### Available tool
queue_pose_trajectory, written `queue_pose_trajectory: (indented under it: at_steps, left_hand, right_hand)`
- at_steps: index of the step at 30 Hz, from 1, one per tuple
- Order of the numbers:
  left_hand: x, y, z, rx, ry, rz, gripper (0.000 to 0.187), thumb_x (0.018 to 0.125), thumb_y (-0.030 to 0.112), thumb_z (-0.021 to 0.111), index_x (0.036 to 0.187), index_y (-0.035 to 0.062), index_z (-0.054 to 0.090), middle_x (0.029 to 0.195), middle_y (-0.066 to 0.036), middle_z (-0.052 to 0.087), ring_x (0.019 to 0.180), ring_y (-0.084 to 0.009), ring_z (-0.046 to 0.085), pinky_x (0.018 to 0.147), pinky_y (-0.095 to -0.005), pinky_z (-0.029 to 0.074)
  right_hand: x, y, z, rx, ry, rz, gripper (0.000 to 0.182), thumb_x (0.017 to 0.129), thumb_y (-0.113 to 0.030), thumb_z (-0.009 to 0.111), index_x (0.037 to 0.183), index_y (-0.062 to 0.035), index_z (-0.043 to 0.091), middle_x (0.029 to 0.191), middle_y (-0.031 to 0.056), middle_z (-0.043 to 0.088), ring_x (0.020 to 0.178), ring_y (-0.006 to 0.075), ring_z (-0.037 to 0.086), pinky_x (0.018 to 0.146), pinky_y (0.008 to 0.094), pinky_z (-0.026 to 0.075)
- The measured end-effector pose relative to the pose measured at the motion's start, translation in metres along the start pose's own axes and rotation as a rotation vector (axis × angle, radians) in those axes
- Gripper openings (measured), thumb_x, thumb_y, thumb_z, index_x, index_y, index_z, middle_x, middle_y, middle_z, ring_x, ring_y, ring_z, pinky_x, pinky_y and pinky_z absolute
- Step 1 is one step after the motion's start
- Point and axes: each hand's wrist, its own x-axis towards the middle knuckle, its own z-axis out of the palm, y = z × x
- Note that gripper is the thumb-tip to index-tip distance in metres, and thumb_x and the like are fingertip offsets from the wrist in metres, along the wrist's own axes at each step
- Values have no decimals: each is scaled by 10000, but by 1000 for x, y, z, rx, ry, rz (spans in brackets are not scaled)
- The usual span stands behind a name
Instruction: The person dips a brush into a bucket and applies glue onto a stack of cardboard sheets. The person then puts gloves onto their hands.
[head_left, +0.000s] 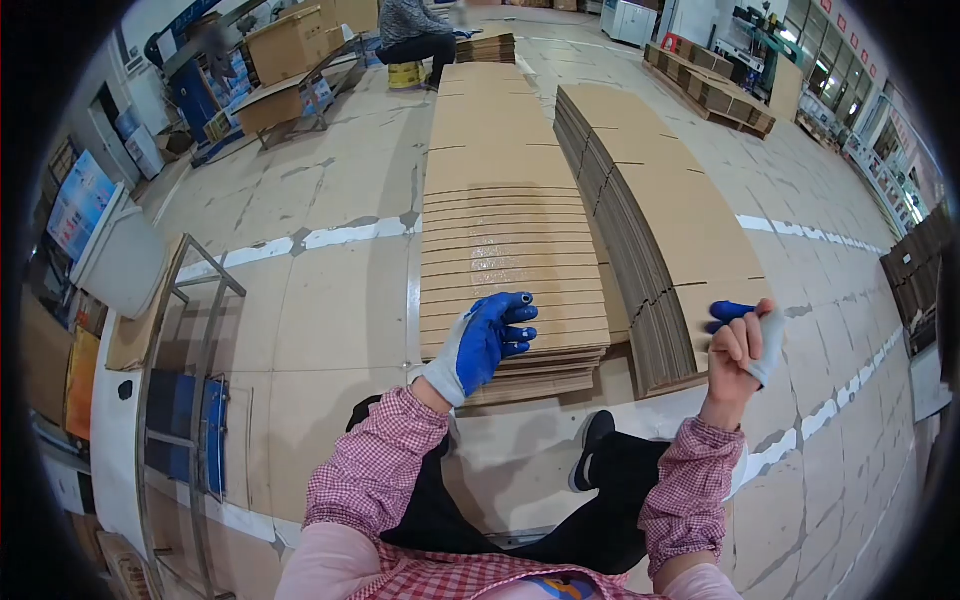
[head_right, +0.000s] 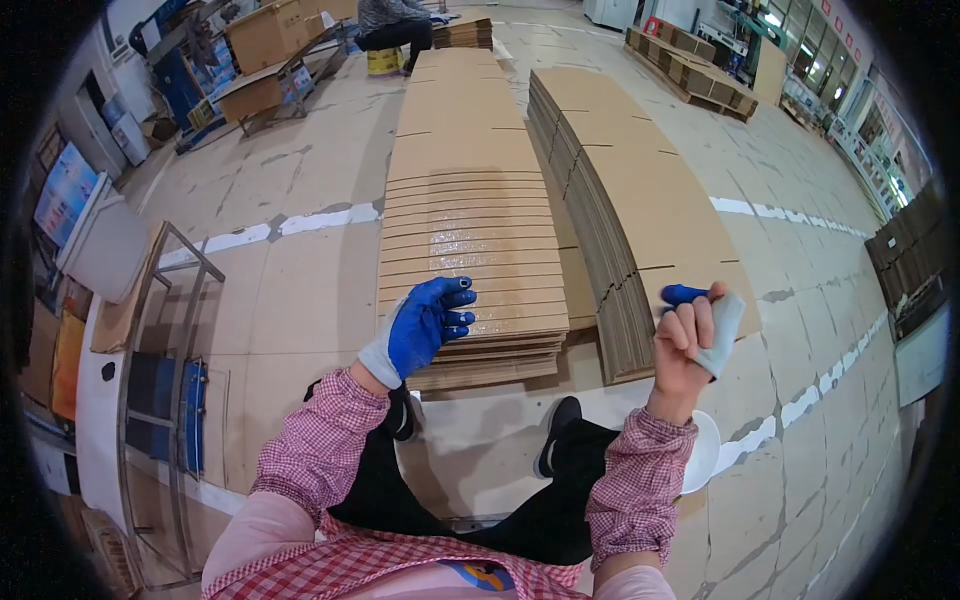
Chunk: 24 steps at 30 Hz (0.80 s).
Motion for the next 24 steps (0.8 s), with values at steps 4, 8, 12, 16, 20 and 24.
queue_pose_trajectory:
  at_steps: [4, 8, 12, 16, 20, 24]
  left_hand:
    - [-2, 1, 0, -9, -9, -10, 317, 911, 295, 463, 1119, 69, 542, 1008, -71, 591, 827, -180, 583, 735, -297, 482]
    - [16, -21, -29, 728, -150, 680, 322, 913, 302, 457, 1123, 72, 542, 1006, -66, 592, 829, -180, 585, 737, -300, 482]
    - [-3, 3, -4, 22, -21, -1, 358, 894, 344, 478, 1142, 94, 545, 1031, -49, 589, 874, -175, 578, 794, -313, 466]
    - [-5, 0, -1, 37, -16, -7, 359, 897, 338, 475, 1146, 89, 542, 1030, -51, 589, 880, -175, 576, 796, -310, 464]
    - [0, -7, 3, 43, -26, -66, 350, 904, 326, 463, 1151, 88, 539, 1035, -56, 588, 878, -176, 576, 796, -312, 464]
    - [4, -16, 7, 291, -117, 119, 340, 911, 307, 455, 1153, 83, 536, 1040, -59, 586, 871, -179, 577, 785, -316, 468]
  right_hand:
    - [9, 32, 62, -759, -162, 29, 251, 924, -142, 405, 1087, 33, 478, 569, 1, 421, 471, 79, 392, 475, 210, 379]
    - [24, 37, 42, -1587, 33, -22, 224, 929, -124, 404, 1048, 23, 525, 636, -3, 492, 549, 61, 441, 522, 201, 381]
    - [37, 15, -4, -1803, 268, -430, 203, 927, -101, 411, 983, 2, 576, 705, 2, 546, 626, 51, 469, 543, 198, 368]
    - [23, 5, -23, -1731, 454, -413, 241, 938, -143, 417, 940, 27, 588, 733, -3, 550, 634, 54, 464, 540, 194, 361]
    - [15, 23, -1, -1293, 636, -159, 266, 928, -199, 426, 1001, 19, 559, 753, 33, 560, 629, 96, 494, 550, 219, 388]
    - [11, 27, 1, -538, 512, 91, 357, 913, -279, 443, 1069, 36, 509, 701, 22, 494, 567, 114, 465, 535, 243, 400]
